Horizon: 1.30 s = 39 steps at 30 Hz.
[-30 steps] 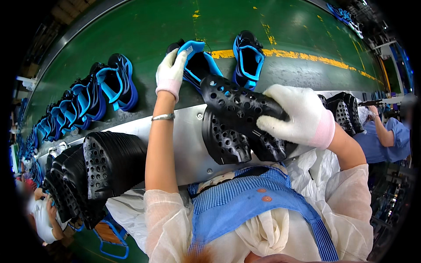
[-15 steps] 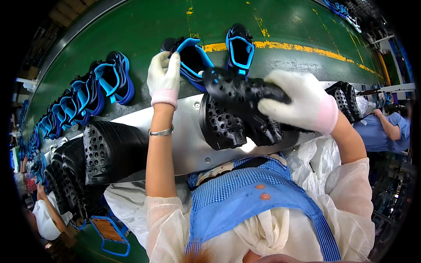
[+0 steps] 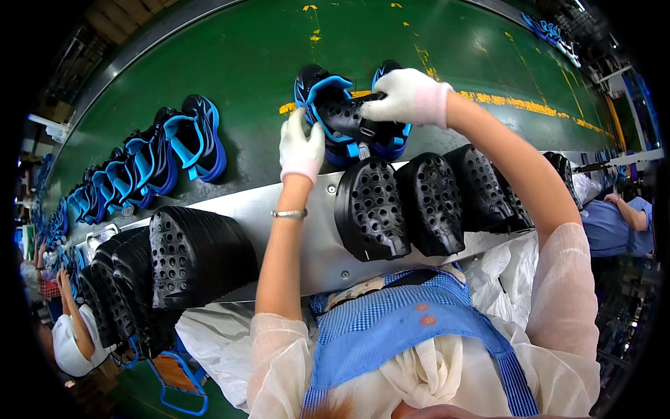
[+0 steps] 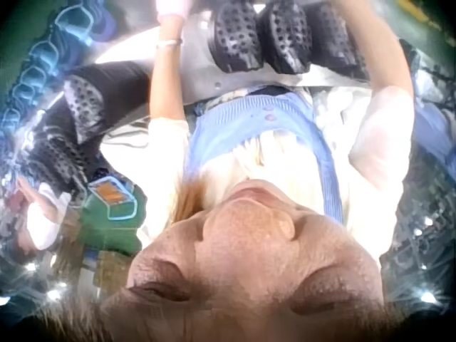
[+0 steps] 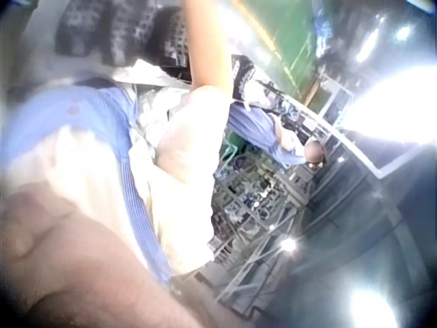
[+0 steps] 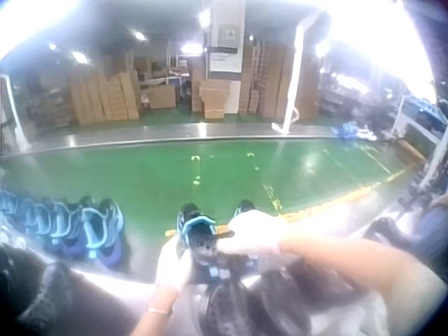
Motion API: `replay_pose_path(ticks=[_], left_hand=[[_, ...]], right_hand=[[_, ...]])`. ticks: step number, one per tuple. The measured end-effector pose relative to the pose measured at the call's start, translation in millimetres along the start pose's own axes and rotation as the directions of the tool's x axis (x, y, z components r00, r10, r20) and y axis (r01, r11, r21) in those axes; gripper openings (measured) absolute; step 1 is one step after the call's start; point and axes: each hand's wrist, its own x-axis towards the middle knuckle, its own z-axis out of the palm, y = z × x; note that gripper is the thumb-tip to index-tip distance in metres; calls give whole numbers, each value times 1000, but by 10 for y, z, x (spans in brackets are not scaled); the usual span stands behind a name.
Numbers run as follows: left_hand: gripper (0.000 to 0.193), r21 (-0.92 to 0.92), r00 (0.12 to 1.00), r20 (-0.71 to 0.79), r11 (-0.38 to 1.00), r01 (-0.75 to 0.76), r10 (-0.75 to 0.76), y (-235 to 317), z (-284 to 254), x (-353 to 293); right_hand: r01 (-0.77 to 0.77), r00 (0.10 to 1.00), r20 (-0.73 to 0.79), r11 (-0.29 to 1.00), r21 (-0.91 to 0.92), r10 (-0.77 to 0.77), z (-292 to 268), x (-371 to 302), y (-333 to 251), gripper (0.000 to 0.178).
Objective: The person takes a black shoe from a workstation and fits it into a blue shoe upper, then places the assembled shoe onto a conveyor belt.
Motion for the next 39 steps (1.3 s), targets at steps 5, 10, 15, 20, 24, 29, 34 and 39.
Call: replay_pose_path(ticks=[5,10,15,20,24,29,34,39], left_hand=[[8,-36,978,-35,978,-207,206,269,-200,-250],[39,35,896,374,962,-272,240,259,-121,-241],[40,377,742,666,894,-240,-82,443,-37,63],[39,420,679,720,869,-263,-143,292,74,167],[39,414,669,729,871,-265,-143,309,141,179],[42,452,661,730,849,-273,-175,409,90,211],[47,458,668,713,862,-217,-210,329,147,226],[44,467,723,659,866,-179,-206,417,103,134]], right_hand=[[-19,1000,19,985,-169,23,99,502,-138,50],[-11,998,-68,942,-335,-13,532,726,-324,36],[-116,993,7,963,-245,122,725,960,-335,26],[-35,998,52,980,-195,46,874,1048,-286,28],[77,994,-58,971,-227,-93,1062,1236,-65,32],[43,998,-41,971,-234,-55,908,1119,-221,24],[30,990,144,995,-93,-16,502,752,-205,41],[315,946,-56,947,-68,-319,39,-393,-40,32]])
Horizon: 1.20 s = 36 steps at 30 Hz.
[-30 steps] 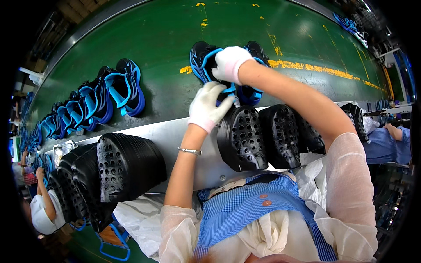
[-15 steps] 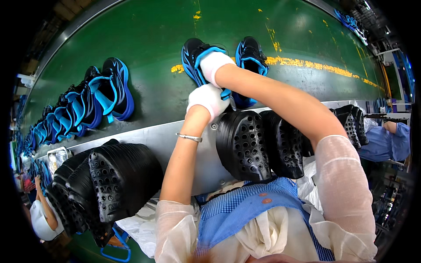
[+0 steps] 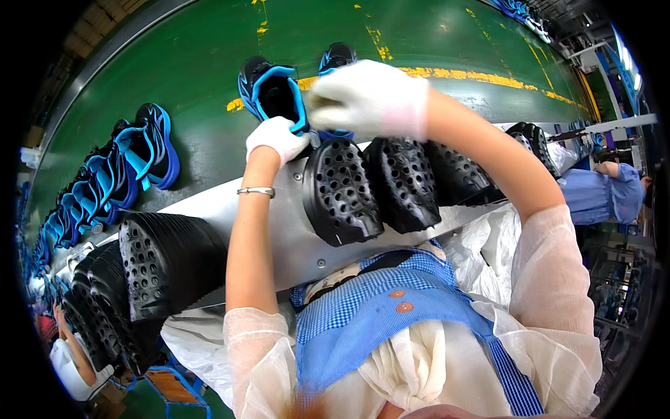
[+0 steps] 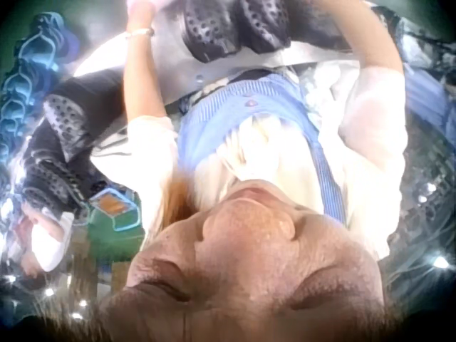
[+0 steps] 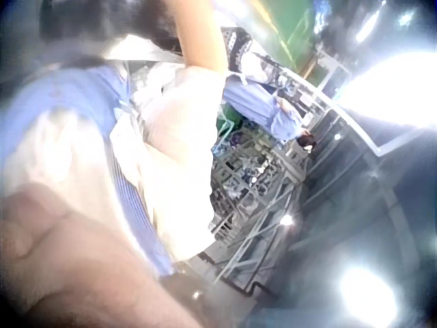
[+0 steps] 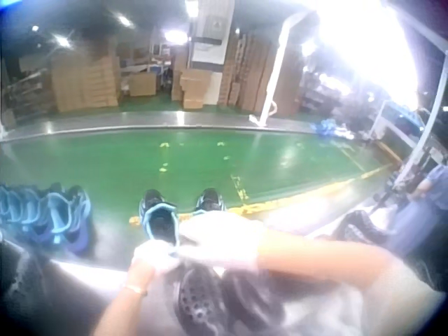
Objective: The person takes a black shoe from a workstation and fits it into a blue shoe upper, then places the assembled shoe onto a conveyor belt.
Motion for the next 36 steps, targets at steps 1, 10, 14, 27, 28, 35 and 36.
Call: replay_pose_path(ticks=[1,10,14,27,28,35,36], left_hand=[[44,10,999,-2,999,37,-37,19,-17,-28],[45,80,947,-299,986,149,-119,-85,-204,-445],[59,188,886,-463,974,125,-25,18,-262,-649],[56,-733,938,-310,589,-339,154,765,-495,-1100],[57,-865,961,-155,438,-243,228,769,-517,-1099],[60,-945,831,-224,-322,-58,509,899,-435,-1222],[59,-939,847,-226,-338,-58,481,844,-402,-1176]], right_hand=[[15,1000,11,1000,7,-15,-108,-281,-84,29],[13,992,-124,999,-42,-18,-38,-1791,2,57],[24,986,-164,996,-88,-38,138,-1835,46,55],[146,944,-305,988,44,-126,-346,-1742,-185,63],[212,921,-342,977,39,-186,-384,-1694,-229,66],[235,942,-284,954,186,-176,-377,-1294,-235,64],[221,948,-273,956,194,-163,-326,-1242,-200,61]])
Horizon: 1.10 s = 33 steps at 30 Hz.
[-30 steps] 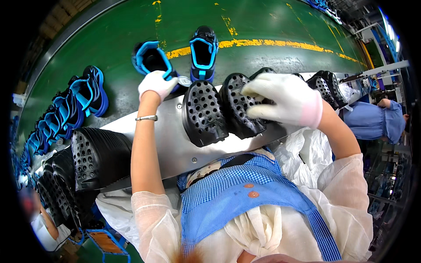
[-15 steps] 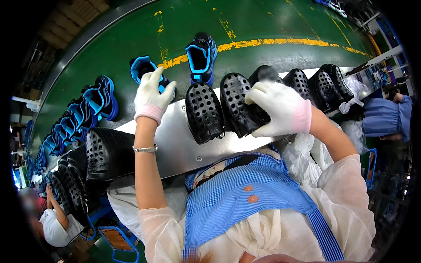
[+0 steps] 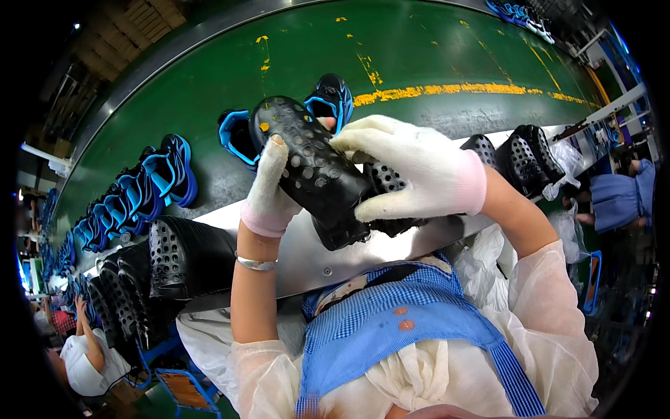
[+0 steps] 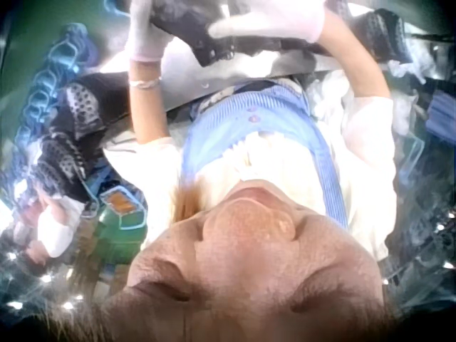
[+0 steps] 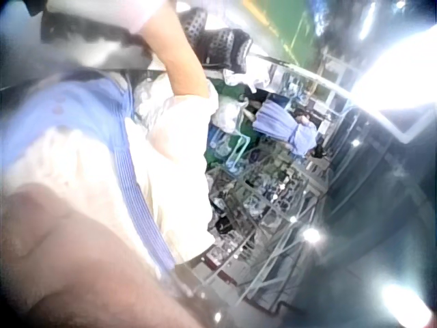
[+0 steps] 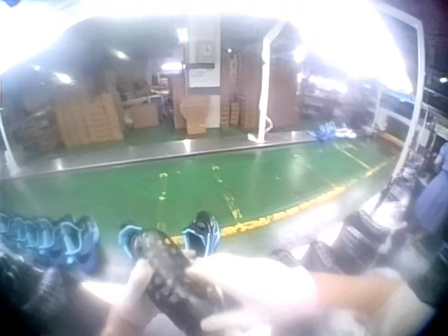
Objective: The person takes a black shoe from a workstation and fits it into a blue shoe upper, then places the assembled shoe onto a conveyor belt.
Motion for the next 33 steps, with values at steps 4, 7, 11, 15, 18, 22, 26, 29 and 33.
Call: replay_pose_path(ticks=[4,7,11,15,18,22,26,29,33], left_hand=[[46,184,965,-200,973,-136,173,30,-114,53],[30,246,923,-248,941,-234,294,41,-230,111],[20,224,895,-346,951,-214,283,24,-298,227],[17,318,851,-393,919,-232,350,-27,-395,405],[20,306,850,-409,928,-214,331,-100,-477,520],[22,141,876,-406,965,-222,261,-81,-421,704],[36,180,941,-321,982,-54,111,-23,-649,783],[46,816,864,-332,574,63,378,31,-998,885],[48,995,898,30,-103,17,439,22,-1334,998]], right_hand=[[-171,985,9,985,-26,172,130,191,57,59],[-266,963,39,963,-37,267,217,325,132,55],[-236,972,-56,945,-226,229,296,451,232,46],[-251,968,-68,935,-252,242,315,565,481,42],[-273,962,-58,944,-184,266,294,590,604,39],[-358,926,-95,930,81,365,297,662,720,34],[-387,919,-84,922,8,386,93,670,723,34],[-520,852,-30,852,63,522,-103,555,821,34],[-576,818,-1,817,-24,576,-237,335,978,35]])
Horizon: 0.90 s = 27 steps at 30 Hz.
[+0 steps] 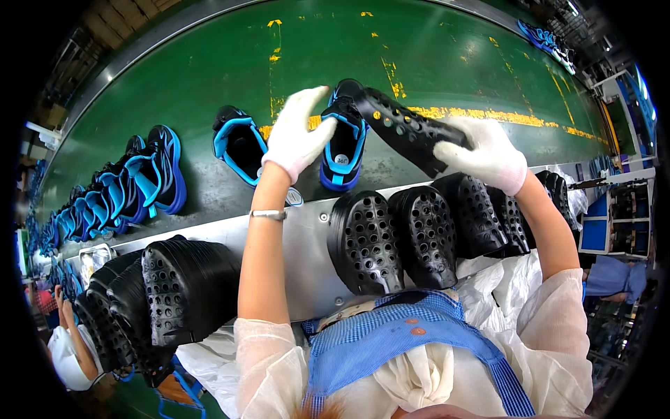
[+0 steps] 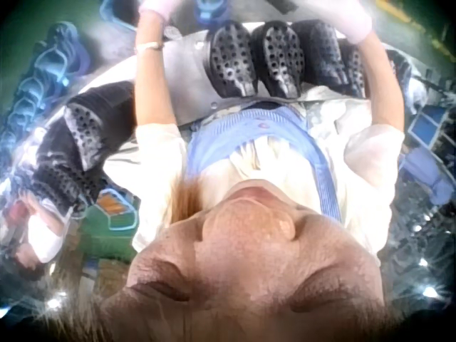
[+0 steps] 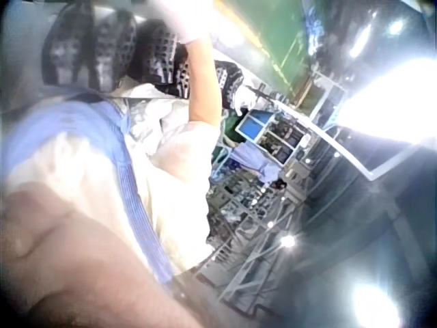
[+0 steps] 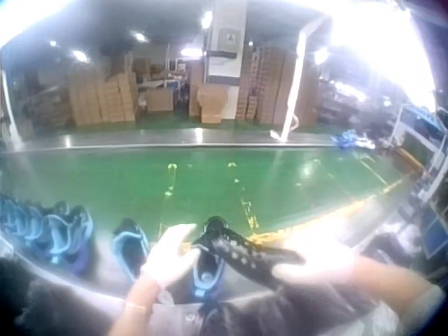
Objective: The person takes a black shoe from a workstation and fits it into a blue shoe upper, then places the assembled shoe onto a conveyor belt.
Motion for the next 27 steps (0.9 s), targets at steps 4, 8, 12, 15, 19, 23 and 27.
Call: replay_pose_path(ticks=[4,8,12,15,19,23,27], left_hand=[[39,-142,983,183,990,2,24,-58,269,133],[37,62,971,130,979,196,-203,58,311,343],[36,118,956,87,956,269,-280,115,340,374],[36,141,898,148,907,396,-415,212,279,396],[35,148,925,56,919,365,-376,149,290,297],[35,130,967,30,961,246,-251,107,343,257],[35,105,973,-5,968,229,-229,-48,265,175]], right_hand=[[34,985,173,995,-95,-17,-3,-25,-14,44],[66,955,292,996,-64,-45,100,197,68,50],[-39,910,409,996,-78,67,43,498,-41,59],[-63,903,417,993,-104,101,37,665,11,52],[-94,891,421,976,-194,170,41,750,-65,56],[31,906,406,938,-346,120,234,962,-45,65],[135,935,356,924,-358,1,486,1055,-85,66]])
